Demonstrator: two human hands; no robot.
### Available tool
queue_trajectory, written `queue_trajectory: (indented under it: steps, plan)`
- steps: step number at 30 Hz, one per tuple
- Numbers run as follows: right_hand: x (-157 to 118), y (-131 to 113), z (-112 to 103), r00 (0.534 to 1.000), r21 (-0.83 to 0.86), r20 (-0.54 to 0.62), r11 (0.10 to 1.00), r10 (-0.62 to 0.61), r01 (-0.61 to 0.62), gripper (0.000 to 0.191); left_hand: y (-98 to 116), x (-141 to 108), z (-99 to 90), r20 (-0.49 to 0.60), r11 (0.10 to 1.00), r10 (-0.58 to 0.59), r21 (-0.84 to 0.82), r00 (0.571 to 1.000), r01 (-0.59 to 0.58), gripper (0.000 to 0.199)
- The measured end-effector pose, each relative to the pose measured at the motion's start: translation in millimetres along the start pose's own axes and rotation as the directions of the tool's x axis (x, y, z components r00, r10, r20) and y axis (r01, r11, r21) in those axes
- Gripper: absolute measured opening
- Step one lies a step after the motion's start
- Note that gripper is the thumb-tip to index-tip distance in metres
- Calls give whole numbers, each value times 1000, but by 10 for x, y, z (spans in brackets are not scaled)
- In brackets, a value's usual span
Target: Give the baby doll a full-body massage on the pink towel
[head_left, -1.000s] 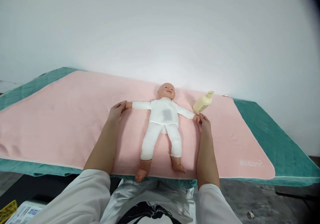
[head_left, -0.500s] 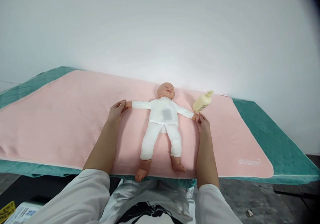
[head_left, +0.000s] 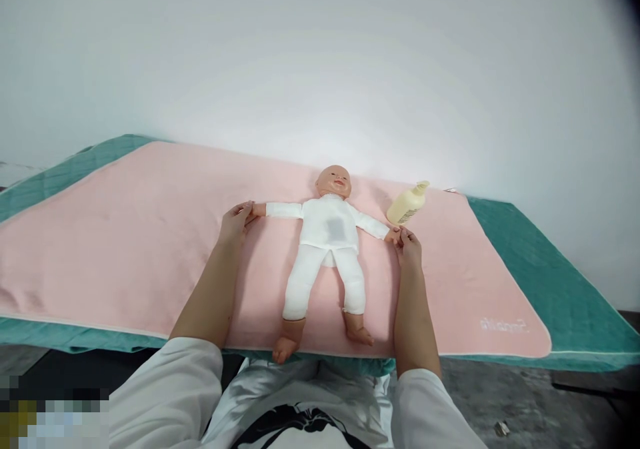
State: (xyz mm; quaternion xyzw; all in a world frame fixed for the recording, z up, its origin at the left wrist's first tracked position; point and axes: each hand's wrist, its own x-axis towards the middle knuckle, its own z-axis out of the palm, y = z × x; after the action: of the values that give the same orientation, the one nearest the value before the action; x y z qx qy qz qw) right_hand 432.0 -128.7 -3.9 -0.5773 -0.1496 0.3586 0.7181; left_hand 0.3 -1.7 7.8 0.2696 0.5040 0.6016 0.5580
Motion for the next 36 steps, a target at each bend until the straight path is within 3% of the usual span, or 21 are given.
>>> queue_trajectory:
  steps: [13,21,36]
  plan:
    - [-27,1,22,999,-65,-48,998,-7,4,12,12,-3,0,-3,1000,-6,17,1000,6,9]
    - [9,7,-4,1000,-38,10,999,1,-1,15,-45,94,-52,25,999,-34,-8,999,34,9]
    - [10,45,4,998,-80,-6,995,-64,63,21,-49,0,-62,85,999,50,3,995,-51,12]
